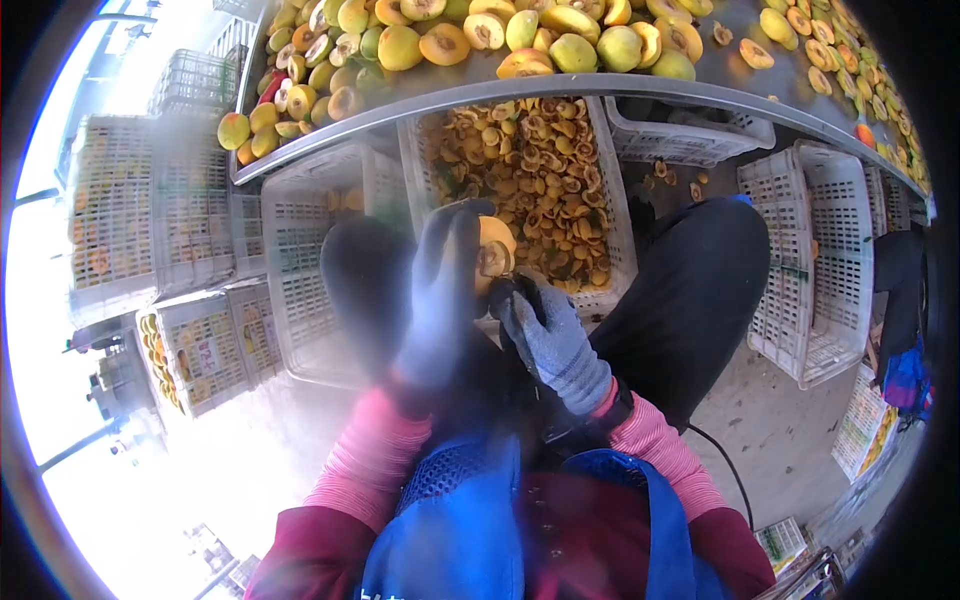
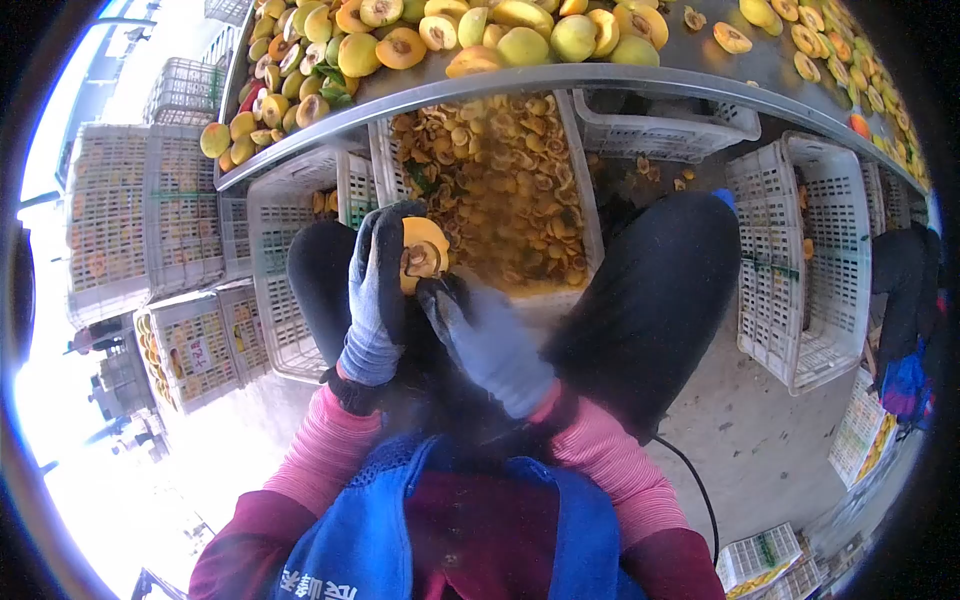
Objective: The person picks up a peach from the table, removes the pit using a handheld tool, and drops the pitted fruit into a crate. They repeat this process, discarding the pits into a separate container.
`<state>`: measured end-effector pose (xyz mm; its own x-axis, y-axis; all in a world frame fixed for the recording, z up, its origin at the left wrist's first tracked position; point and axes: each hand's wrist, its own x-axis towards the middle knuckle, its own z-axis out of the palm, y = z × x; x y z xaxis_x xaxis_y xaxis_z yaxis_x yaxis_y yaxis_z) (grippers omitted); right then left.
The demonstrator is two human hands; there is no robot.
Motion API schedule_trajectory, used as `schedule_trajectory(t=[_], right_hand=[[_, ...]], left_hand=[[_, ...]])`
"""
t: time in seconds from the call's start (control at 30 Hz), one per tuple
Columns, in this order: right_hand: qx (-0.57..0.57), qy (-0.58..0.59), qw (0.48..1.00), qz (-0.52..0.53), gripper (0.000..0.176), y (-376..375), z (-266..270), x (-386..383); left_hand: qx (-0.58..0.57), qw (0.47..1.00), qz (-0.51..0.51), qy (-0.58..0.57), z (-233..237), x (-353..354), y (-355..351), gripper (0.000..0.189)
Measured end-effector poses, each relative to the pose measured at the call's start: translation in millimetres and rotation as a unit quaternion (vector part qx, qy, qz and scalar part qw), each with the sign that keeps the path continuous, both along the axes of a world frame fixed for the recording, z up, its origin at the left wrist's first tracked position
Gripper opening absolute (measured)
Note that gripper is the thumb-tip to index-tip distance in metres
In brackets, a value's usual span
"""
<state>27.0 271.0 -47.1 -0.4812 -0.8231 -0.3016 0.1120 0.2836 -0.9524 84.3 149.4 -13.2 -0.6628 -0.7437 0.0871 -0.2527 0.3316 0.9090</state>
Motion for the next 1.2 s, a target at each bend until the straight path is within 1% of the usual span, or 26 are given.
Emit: schedule_trajectory(t=[0.03, 0.07, 0.1, 0.17, 0.2, 0.27, 0.3, 0.37, 0.43, 0.47, 0.53, 0.6, 0.67, 0.77, 0.83, 0.87, 0.93, 0.97, 1.03, 1.07, 1.1, 1.13, 1.17, 1.2], right_hand=[[-0.013, 0.030, 0.999, -0.011, 0.040, 2.2, -1.7, 4.9], [-0.026, -0.017, 0.999, -0.030, 0.039, 2.3, -8.9, 11.5], [-0.029, -0.024, 0.999, -0.036, 0.039, 1.4, -9.9, 12.6], [-0.034, -0.038, 0.998, -0.047, 0.039, 2.6, -11.0, 13.7], [-0.036, -0.022, 0.998, -0.050, 0.038, 4.8, -11.5, 13.5], [-0.042, 0.011, 0.998, -0.052, 0.037, 7.7, -12.2, 14.0], [-0.023, -0.016, 0.999, -0.033, 0.037, 8.6, -13.3, 11.5], [0.016, -0.073, 0.997, 0.007, 0.035, 11.4, -15.6, 5.0], [-0.007, -0.075, 0.997, -0.001, 0.035, 12.7, -5.7, 1.8], [-0.019, -0.075, 0.997, -0.006, 0.034, 13.2, -2.4, 0.9], [-0.087, 0.000, 0.993, -0.083, 0.034, 11.0, -1.8, 12.4], [-0.099, -0.002, 0.989, -0.112, 0.033, 8.6, -0.4, 12.9], [-0.052, -0.086, 0.990, -0.095, 0.032, 7.1, 0.4, 9.5], [-0.088, -0.005, 0.991, -0.102, 0.031, 7.9, -2.6, 11.5], [-0.076, -0.099, 0.988, -0.086, 0.031, 6.5, -2.7, 10.7], [-0.069, -0.148, 0.983, -0.079, 0.031, 6.5, -2.6, 11.4], [-0.085, -0.174, 0.979, -0.062, 0.031, 9.6, -5.8, 12.0], [-0.093, -0.186, 0.977, -0.053, 0.031, 11.0, -8.2, 12.0], [-0.103, -0.163, 0.980, -0.046, 0.030, 11.0, -16.5, 13.1], [-0.107, -0.151, 0.982, -0.044, 0.030, 11.3, -18.7, 13.2], [-0.096, -0.200, 0.973, -0.057, 0.028, 11.0, -15.1, 12.2], [-0.084, -0.248, 0.963, -0.071, 0.026, 10.6, -9.5, 10.7], [-0.067, -0.309, 0.946, -0.064, 0.027, 10.8, -3.3, 8.2], [-0.047, -0.369, 0.926, -0.060, 0.029, 11.1, 3.0, 5.8]], left_hand=[[-0.061, 0.998, -0.006, -0.018, -2.3, 0.6, 0.0, 0.029], [-0.122, 0.992, -0.009, -0.036, -4.6, 1.0, -0.1, 0.028], [-0.182, 0.982, -0.030, -0.028, -10.5, 1.2, -2.2, 0.035], [-0.243, 0.968, -0.065, -0.007, -21.3, 3.8, -2.4, 0.052], [-0.246, 0.966, -0.080, 0.008, -25.9, 3.7, -1.8, 0.055], [-0.261, 0.959, -0.113, -0.008, -27.6, 5.5, -3.0, 0.064], [-0.268, 0.955, -0.130, -0.016, -27.1, 5.6, -3.6, 0.068], [-0.247, 0.955, -0.162, -0.030, -21.1, 5.1, -6.0, 0.068], [-0.230, 0.955, -0.186, -0.032, -20.3, 4.9, -8.9, 0.067], [-0.227, 0.957, -0.178, -0.032, -17.6, 3.0, -7.4, 0.064], [-0.220, 0.965, -0.141, -0.011, -17.6, -2.8, -0.5, 0.057], [-0.214, 0.972, -0.094, 0.024, -24.0, -6.4, 8.8, 0.051], [-0.218, 0.972, -0.073, 0.052, -31.3, -6.2, 9.2, 0.047], [-0.233, 0.967, -0.085, 0.052, -39.7, -2.0, 8.1, 0.047], [-0.230, 0.968, -0.097, 0.027, -37.4, 0.4, 5.3, 0.048], [-0.217, 0.971, -0.103, 0.006, -32.8, 2.5, 3.6, 0.048], [-0.139, 0.984, -0.109, -0.026, -19.7, 1.3, 0.8, 0.034], [-0.071, 0.991, -0.109, -0.035, -11.7, -2.3, -0.6, 0.025], [-0.036, 0.990, -0.136, -0.030, -11.5, -4.7, -6.3, 0.023], [-0.069, 0.984, -0.163, -0.016, -17.2, -3.6, -11.1, 0.025], [-0.101, 0.976, -0.191, -0.002, -19.2, -4.1, -13.3, 0.030], [0.009, 0.987, -0.160, -0.004, -19.6, -5.1, -12.2, 0.028], [0.119, 0.985, -0.127, -0.007, -17.9, -6.1, -9.2, 0.026], [0.228, 0.969, -0.091, -0.011, -16.7, -5.9, -6.1, 0.024]])
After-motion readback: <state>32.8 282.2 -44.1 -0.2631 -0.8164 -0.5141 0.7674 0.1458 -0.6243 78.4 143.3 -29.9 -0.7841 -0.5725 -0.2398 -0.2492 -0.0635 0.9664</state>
